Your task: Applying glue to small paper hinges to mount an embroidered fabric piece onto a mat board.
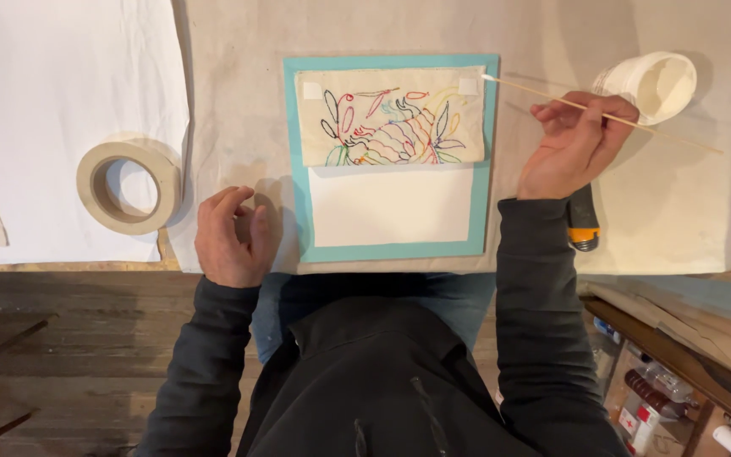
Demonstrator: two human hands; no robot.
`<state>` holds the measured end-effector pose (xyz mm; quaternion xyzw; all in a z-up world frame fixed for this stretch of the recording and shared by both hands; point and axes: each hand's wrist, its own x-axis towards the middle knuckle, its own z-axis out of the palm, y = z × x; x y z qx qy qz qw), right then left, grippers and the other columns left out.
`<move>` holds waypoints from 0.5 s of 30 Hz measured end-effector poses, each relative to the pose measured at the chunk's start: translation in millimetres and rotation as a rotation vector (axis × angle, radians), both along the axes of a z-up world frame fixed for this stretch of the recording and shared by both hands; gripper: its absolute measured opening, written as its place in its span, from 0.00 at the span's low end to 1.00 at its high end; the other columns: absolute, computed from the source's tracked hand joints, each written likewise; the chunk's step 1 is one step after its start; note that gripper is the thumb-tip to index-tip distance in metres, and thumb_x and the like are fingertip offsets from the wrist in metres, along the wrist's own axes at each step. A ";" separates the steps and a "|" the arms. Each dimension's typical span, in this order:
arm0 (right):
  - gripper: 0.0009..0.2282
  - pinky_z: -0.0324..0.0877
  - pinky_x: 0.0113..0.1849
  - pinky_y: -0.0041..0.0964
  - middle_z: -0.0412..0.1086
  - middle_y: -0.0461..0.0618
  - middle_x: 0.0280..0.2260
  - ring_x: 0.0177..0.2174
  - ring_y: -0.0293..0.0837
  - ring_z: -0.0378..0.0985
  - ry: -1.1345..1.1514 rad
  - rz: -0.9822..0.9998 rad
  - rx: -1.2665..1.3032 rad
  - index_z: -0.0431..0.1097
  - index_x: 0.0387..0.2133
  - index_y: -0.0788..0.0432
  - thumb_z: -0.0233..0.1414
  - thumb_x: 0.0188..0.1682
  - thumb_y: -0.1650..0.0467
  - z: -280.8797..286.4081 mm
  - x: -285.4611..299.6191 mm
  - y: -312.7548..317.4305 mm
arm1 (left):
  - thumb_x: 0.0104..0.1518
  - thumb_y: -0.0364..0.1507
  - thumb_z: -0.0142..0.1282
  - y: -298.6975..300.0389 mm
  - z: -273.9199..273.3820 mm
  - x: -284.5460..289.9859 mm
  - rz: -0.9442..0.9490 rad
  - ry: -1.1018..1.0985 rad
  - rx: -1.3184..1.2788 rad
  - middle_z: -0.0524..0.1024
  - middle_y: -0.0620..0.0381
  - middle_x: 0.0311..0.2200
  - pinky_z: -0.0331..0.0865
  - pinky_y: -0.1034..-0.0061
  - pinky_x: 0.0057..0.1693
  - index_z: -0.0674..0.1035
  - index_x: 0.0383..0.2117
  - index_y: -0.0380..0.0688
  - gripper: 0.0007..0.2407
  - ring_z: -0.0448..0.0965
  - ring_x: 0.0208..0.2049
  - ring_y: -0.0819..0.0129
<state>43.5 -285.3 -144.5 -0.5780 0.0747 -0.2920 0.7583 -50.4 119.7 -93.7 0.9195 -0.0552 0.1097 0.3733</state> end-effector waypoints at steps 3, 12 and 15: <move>0.04 0.77 0.37 0.44 0.71 0.57 0.39 0.30 0.47 0.75 0.034 0.018 -0.020 0.60 0.47 0.60 0.44 0.64 0.71 0.3 0.5 0.0 | 0.63 0.21 0.60 -0.9 -2.8 1.1 -0.002 0.002 0.012 0.76 0.43 0.48 0.73 0.68 0.46 0.73 0.52 0.36 0.13 0.76 0.40 0.56; 0.04 0.77 0.39 0.43 0.70 0.57 0.37 0.31 0.46 0.73 0.032 0.078 -0.114 0.58 0.48 0.60 0.43 0.67 0.71 -4.3 -0.2 2.4 | 0.64 0.21 0.60 -0.5 -1.0 1.0 -0.002 -0.011 0.030 0.76 0.43 0.47 0.73 0.68 0.45 0.73 0.52 0.35 0.13 0.76 0.39 0.56; 0.04 0.77 0.39 0.42 0.70 0.57 0.38 0.31 0.45 0.74 0.068 0.069 -0.134 0.57 0.48 0.60 0.42 0.66 0.71 -2.9 -1.2 4.3 | 0.64 0.21 0.60 -0.5 -1.3 0.3 -0.003 -0.006 0.044 0.76 0.44 0.47 0.73 0.68 0.45 0.73 0.51 0.35 0.13 0.76 0.38 0.56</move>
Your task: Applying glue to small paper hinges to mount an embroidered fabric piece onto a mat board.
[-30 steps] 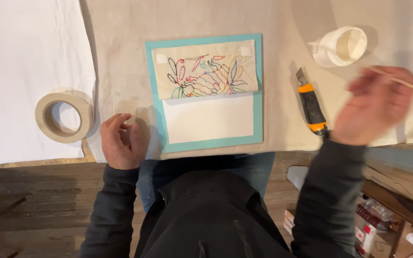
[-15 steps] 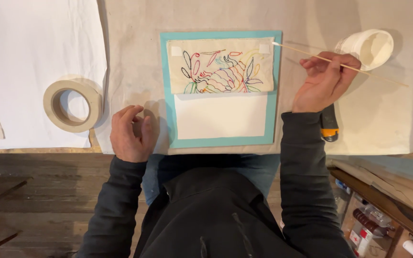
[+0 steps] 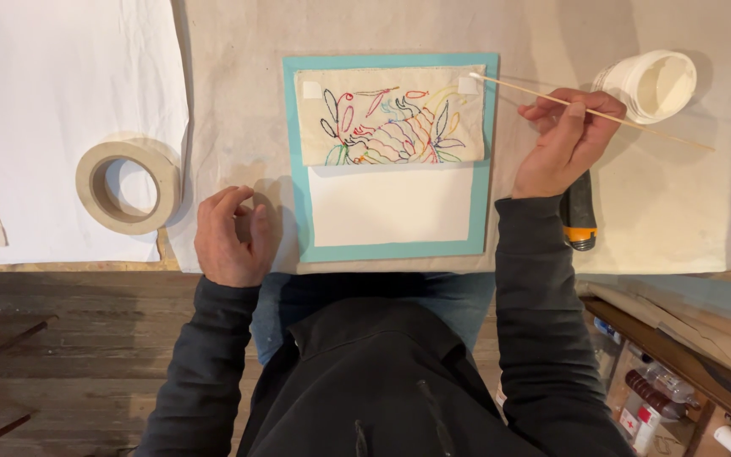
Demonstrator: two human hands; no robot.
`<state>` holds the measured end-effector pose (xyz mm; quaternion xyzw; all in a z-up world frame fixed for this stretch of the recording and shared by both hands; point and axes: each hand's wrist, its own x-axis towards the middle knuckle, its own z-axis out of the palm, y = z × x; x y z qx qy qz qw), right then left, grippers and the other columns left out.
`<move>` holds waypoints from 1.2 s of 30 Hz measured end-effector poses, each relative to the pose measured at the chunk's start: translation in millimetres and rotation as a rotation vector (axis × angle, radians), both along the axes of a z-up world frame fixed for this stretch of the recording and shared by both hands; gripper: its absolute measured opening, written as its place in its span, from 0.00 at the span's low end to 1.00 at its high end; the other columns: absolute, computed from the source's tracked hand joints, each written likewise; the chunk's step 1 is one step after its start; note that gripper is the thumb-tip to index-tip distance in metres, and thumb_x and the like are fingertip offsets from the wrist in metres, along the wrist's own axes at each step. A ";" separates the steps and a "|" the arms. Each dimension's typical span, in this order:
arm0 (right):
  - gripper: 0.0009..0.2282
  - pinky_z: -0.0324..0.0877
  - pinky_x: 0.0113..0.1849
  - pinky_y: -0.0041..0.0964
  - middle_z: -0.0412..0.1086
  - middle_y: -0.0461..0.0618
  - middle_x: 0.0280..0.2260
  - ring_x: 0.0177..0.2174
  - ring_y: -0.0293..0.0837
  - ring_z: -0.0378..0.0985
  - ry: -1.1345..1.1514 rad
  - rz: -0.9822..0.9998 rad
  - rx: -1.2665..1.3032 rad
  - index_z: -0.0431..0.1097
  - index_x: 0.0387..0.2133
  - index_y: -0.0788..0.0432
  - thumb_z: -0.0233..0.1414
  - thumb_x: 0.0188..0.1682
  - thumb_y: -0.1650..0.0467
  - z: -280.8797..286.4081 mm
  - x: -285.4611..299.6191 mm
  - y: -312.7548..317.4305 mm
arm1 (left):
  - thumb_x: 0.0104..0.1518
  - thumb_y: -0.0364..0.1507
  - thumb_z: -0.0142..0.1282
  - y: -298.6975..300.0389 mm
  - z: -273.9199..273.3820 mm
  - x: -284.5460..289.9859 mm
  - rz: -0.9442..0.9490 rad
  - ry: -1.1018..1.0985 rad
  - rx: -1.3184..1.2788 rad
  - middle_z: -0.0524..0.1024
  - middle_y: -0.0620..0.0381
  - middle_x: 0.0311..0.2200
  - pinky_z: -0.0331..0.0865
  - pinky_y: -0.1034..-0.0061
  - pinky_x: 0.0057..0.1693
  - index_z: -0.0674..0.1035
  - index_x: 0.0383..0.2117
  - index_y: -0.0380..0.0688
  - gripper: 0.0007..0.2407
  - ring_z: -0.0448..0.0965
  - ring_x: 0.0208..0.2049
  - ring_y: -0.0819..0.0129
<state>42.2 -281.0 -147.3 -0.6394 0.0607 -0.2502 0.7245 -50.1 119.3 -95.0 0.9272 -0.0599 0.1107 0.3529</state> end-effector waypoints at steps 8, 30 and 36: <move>0.05 0.78 0.39 0.41 0.69 0.57 0.41 0.31 0.44 0.73 0.025 -0.010 -0.057 0.57 0.48 0.62 0.42 0.67 0.71 2.5 1.1 1.2 | 0.65 0.22 0.59 1.4 -5.8 -0.8 -0.009 0.001 0.000 0.76 0.43 0.47 0.73 0.69 0.44 0.72 0.52 0.35 0.13 0.76 0.38 0.58; 0.04 0.77 0.39 0.41 0.71 0.57 0.37 0.31 0.43 0.73 0.036 -0.010 -0.059 0.58 0.48 0.61 0.42 0.67 0.71 -0.5 1.7 -0.3 | 0.66 0.24 0.59 3.1 -4.1 -0.7 -0.008 0.005 -0.002 0.76 0.43 0.48 0.73 0.69 0.45 0.73 0.52 0.36 0.12 0.76 0.39 0.57; 0.05 0.76 0.37 0.41 0.71 0.56 0.37 0.31 0.43 0.72 -0.022 -0.016 0.028 0.59 0.48 0.59 0.44 0.66 0.70 -4.1 -0.4 -3.7 | 0.66 0.24 0.59 3.4 -4.7 -1.8 -0.011 0.007 0.001 0.76 0.44 0.48 0.73 0.69 0.45 0.73 0.52 0.35 0.12 0.76 0.38 0.58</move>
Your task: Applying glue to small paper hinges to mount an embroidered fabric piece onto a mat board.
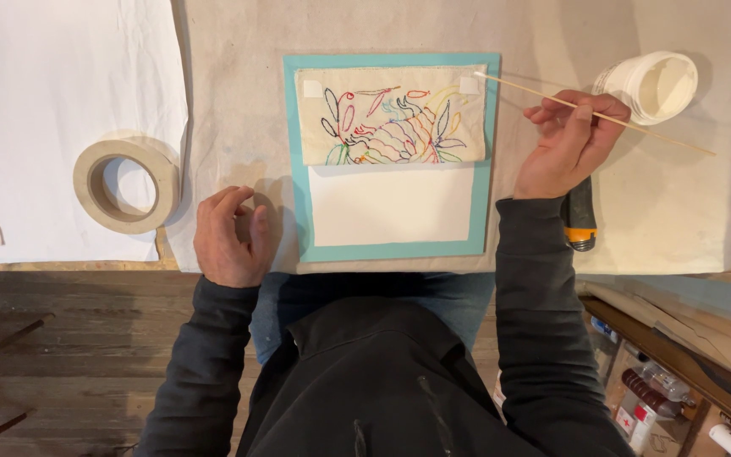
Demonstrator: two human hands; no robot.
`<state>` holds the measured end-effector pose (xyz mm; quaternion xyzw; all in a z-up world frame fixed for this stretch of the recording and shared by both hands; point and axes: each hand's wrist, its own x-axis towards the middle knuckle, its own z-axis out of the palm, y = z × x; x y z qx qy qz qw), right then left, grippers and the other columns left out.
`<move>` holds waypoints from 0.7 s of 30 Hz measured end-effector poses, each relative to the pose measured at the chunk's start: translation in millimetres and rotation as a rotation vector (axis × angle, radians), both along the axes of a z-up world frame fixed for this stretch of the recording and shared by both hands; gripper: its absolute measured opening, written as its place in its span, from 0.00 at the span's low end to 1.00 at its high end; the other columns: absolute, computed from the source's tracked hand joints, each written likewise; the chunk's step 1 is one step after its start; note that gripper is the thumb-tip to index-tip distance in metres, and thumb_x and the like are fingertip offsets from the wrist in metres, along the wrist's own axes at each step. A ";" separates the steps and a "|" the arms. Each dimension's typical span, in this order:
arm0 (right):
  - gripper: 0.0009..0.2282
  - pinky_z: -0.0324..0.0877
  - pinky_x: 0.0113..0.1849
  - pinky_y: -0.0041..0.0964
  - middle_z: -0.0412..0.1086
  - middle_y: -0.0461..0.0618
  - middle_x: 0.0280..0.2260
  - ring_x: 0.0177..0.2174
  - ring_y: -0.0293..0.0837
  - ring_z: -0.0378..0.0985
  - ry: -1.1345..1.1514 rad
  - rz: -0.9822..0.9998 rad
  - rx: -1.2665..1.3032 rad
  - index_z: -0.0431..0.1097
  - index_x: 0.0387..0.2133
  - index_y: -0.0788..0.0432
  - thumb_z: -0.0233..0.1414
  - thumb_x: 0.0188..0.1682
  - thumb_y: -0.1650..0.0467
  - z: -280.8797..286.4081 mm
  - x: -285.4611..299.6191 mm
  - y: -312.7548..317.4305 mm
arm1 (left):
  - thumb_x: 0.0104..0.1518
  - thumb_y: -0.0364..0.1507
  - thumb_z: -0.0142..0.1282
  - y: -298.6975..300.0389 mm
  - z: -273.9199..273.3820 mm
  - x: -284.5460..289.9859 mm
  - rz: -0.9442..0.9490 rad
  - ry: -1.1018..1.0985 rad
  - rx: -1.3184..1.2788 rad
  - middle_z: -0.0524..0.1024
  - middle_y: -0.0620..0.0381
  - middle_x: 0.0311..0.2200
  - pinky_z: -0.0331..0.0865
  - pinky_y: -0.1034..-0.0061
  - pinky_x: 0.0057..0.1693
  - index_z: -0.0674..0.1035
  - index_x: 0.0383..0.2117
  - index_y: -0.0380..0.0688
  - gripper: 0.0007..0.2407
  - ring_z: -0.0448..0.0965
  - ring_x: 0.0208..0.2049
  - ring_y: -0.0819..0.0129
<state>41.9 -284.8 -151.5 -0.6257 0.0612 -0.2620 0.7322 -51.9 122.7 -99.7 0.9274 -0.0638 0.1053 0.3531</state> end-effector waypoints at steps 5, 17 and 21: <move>0.04 0.76 0.37 0.41 0.71 0.56 0.38 0.31 0.43 0.73 -0.002 -0.007 -0.015 0.59 0.48 0.59 0.43 0.66 0.70 -1.1 0.2 -1.0 | 0.65 0.24 0.59 -0.1 -0.1 -0.3 -0.003 0.001 0.014 0.76 0.44 0.48 0.73 0.69 0.45 0.73 0.52 0.35 0.12 0.76 0.39 0.58; 0.04 0.76 0.38 0.40 0.71 0.57 0.38 0.31 0.44 0.73 0.071 0.022 -0.033 0.58 0.48 0.61 0.43 0.67 0.72 0.3 1.9 0.7 | 0.65 0.24 0.59 -0.5 0.3 -0.1 0.001 0.009 0.000 0.76 0.43 0.48 0.74 0.69 0.45 0.72 0.52 0.36 0.13 0.76 0.38 0.58; 0.04 0.77 0.39 0.39 0.71 0.56 0.41 0.31 0.43 0.74 0.082 0.022 -0.070 0.58 0.48 0.61 0.42 0.67 0.72 4.0 1.3 3.1 | 0.65 0.23 0.59 -0.4 0.4 -0.6 -0.001 0.008 -0.001 0.76 0.43 0.48 0.73 0.69 0.45 0.73 0.52 0.35 0.13 0.76 0.38 0.58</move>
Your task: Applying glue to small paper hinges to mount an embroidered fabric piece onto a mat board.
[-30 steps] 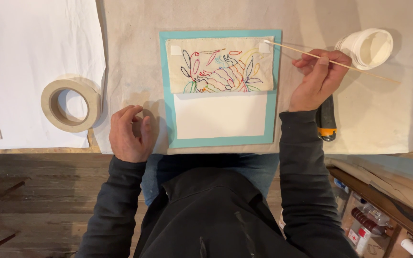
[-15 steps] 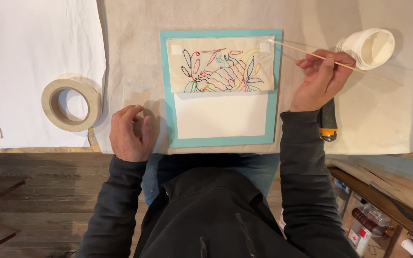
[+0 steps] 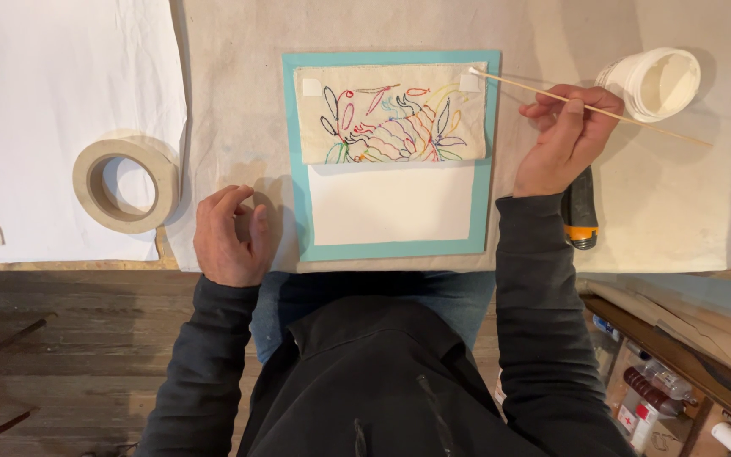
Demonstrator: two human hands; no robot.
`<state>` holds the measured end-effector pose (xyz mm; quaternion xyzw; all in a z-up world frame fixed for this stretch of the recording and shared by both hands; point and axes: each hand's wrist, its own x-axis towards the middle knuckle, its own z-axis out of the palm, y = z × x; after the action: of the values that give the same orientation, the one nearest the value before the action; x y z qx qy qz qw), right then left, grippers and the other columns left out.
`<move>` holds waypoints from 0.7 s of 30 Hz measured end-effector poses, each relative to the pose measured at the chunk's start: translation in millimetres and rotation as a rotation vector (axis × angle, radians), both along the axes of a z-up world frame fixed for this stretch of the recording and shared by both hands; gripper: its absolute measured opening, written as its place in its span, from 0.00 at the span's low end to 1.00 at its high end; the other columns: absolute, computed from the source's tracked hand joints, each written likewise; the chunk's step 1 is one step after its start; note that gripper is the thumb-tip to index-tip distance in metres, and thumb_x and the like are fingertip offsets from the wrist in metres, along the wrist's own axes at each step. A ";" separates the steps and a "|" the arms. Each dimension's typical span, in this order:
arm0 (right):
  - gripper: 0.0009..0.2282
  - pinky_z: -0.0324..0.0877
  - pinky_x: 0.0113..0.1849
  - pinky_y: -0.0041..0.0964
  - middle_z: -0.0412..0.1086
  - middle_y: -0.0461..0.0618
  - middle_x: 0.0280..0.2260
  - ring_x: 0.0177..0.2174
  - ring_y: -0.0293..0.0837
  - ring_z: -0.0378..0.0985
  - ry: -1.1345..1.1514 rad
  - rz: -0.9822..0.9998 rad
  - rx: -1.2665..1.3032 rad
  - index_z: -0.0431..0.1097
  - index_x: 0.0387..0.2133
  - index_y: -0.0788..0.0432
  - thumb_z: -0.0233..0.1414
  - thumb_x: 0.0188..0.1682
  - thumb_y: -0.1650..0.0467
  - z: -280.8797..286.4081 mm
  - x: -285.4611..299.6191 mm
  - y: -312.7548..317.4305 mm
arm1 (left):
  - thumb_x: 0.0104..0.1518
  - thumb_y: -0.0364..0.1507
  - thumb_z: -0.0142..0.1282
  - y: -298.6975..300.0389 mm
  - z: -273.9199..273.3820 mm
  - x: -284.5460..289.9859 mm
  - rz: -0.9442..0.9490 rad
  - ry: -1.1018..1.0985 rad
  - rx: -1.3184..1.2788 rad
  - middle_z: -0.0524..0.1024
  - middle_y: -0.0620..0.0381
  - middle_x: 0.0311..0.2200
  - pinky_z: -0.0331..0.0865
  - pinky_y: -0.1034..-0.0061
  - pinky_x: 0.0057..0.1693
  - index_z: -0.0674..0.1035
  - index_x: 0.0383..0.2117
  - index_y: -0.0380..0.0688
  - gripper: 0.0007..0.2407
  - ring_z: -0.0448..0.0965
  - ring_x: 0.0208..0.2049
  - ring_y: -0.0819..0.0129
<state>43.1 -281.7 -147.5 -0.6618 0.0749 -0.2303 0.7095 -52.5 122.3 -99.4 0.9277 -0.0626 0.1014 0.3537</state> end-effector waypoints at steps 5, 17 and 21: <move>0.04 0.77 0.37 0.41 0.70 0.56 0.38 0.31 0.43 0.72 -0.057 -0.038 0.030 0.59 0.47 0.60 0.42 0.66 0.71 -3.8 -1.9 -2.1 | 0.65 0.24 0.60 -0.7 1.6 1.0 0.004 0.005 -0.009 0.76 0.43 0.48 0.74 0.69 0.45 0.73 0.52 0.36 0.13 0.76 0.39 0.58; 0.03 0.74 0.35 0.43 0.73 0.54 0.39 0.33 0.44 0.74 -0.045 -0.165 0.358 0.65 0.43 0.56 0.47 0.60 0.71 28.2 -22.4 7.4 | 0.65 0.23 0.60 -1.5 3.5 2.2 0.010 0.003 0.003 0.76 0.44 0.48 0.73 0.69 0.46 0.73 0.52 0.36 0.12 0.76 0.39 0.57; 0.04 0.67 0.34 0.37 0.73 0.51 0.38 0.32 0.41 0.73 -0.071 -0.128 0.467 0.67 0.45 0.55 0.50 0.61 0.69 43.2 -30.7 5.8 | 0.64 0.23 0.60 -1.9 2.9 0.8 0.011 0.016 -0.006 0.76 0.44 0.48 0.73 0.69 0.46 0.73 0.52 0.36 0.12 0.76 0.39 0.57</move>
<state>12.4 -275.9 -104.3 -0.4653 0.1431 -0.2742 0.8294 -51.7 120.5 -96.4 0.9279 -0.0544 0.0960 0.3562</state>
